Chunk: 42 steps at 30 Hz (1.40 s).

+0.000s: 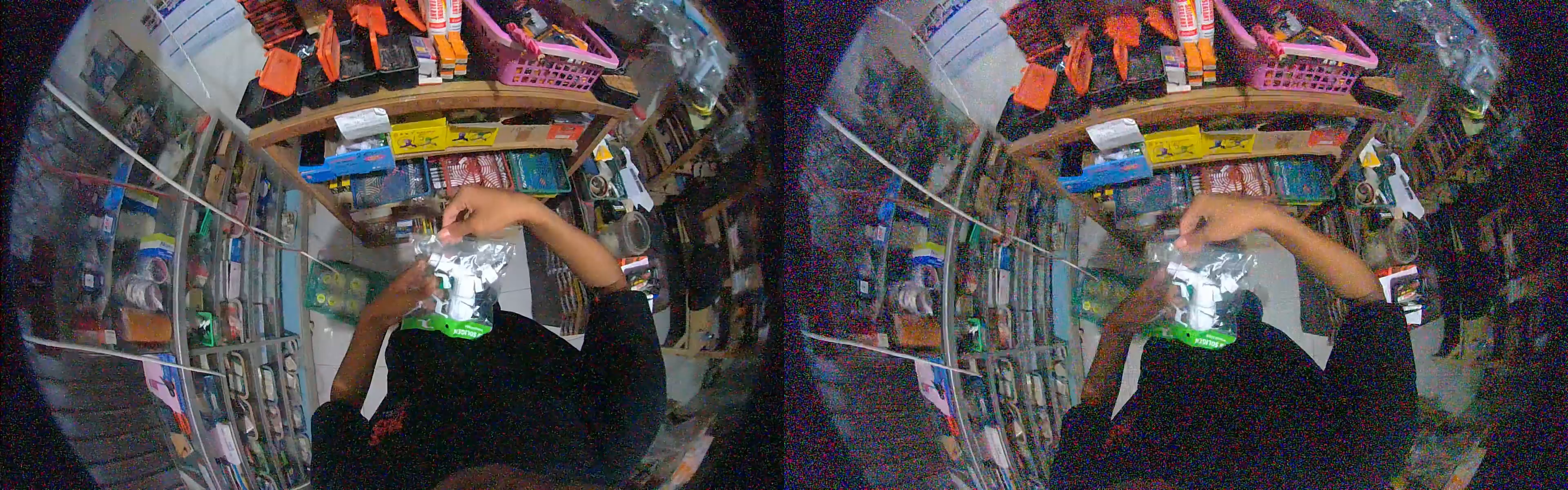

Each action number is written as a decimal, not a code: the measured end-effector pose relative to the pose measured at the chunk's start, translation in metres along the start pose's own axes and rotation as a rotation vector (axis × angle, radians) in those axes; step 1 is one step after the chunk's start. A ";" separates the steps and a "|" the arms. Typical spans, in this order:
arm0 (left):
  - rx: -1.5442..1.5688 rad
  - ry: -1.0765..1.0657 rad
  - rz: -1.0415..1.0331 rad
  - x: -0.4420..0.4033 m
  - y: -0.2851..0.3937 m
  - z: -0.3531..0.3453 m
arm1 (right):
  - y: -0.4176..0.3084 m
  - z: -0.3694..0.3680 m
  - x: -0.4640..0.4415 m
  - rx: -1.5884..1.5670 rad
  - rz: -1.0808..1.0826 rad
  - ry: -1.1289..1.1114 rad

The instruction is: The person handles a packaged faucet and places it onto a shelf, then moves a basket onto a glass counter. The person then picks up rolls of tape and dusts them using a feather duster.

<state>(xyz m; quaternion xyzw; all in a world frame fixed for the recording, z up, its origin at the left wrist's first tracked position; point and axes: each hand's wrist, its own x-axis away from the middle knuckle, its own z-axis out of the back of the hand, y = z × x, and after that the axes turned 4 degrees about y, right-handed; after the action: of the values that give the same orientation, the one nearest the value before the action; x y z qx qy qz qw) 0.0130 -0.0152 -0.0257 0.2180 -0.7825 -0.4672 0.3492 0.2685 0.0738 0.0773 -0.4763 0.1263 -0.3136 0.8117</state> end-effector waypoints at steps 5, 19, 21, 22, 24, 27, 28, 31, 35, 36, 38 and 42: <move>0.030 -0.047 0.040 -0.003 -0.016 0.005 | 0.001 -0.004 -0.005 -0.117 -0.054 0.009; 0.393 -0.003 0.100 0.002 -0.012 0.000 | -0.018 -0.018 0.002 0.136 0.016 -0.070; 0.393 -0.032 0.096 0.001 -0.015 0.003 | -0.021 -0.015 0.002 0.103 0.004 -0.064; 0.393 -0.047 0.094 0.000 -0.016 0.005 | -0.023 -0.014 0.003 0.100 0.021 -0.049; 0.344 -0.012 0.115 -0.003 -0.022 0.008 | -0.025 -0.011 0.005 0.096 0.053 -0.017; -0.036 -0.033 -0.180 -0.012 -0.065 0.025 | -0.026 -0.011 0.007 -0.003 0.036 0.023; -0.108 -0.050 -0.223 -0.013 -0.070 0.027 | -0.025 -0.011 0.007 0.024 0.014 0.021; 0.047 -0.057 -0.061 -0.011 -0.045 0.014 | -0.022 -0.008 0.012 0.066 -0.027 0.042; 0.124 0.021 -0.014 -0.004 -0.015 0.002 | -0.032 0.018 0.027 0.023 -0.044 0.422; 0.088 0.083 -0.060 -0.006 -0.034 0.008 | -0.031 0.029 0.034 0.057 -0.024 0.588; 0.378 0.167 0.004 -0.010 -0.079 0.025 | -0.035 0.057 0.054 0.066 -0.016 0.856; 0.555 0.280 -0.022 -0.007 -0.111 0.046 | -0.052 0.127 0.088 0.196 0.028 1.348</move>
<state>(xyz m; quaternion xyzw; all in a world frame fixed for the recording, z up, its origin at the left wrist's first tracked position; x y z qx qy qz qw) -0.0149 -0.0360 -0.1407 0.3757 -0.8221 -0.2047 0.3756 0.3799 0.0882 0.1956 -0.0993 0.5818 -0.5412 0.5989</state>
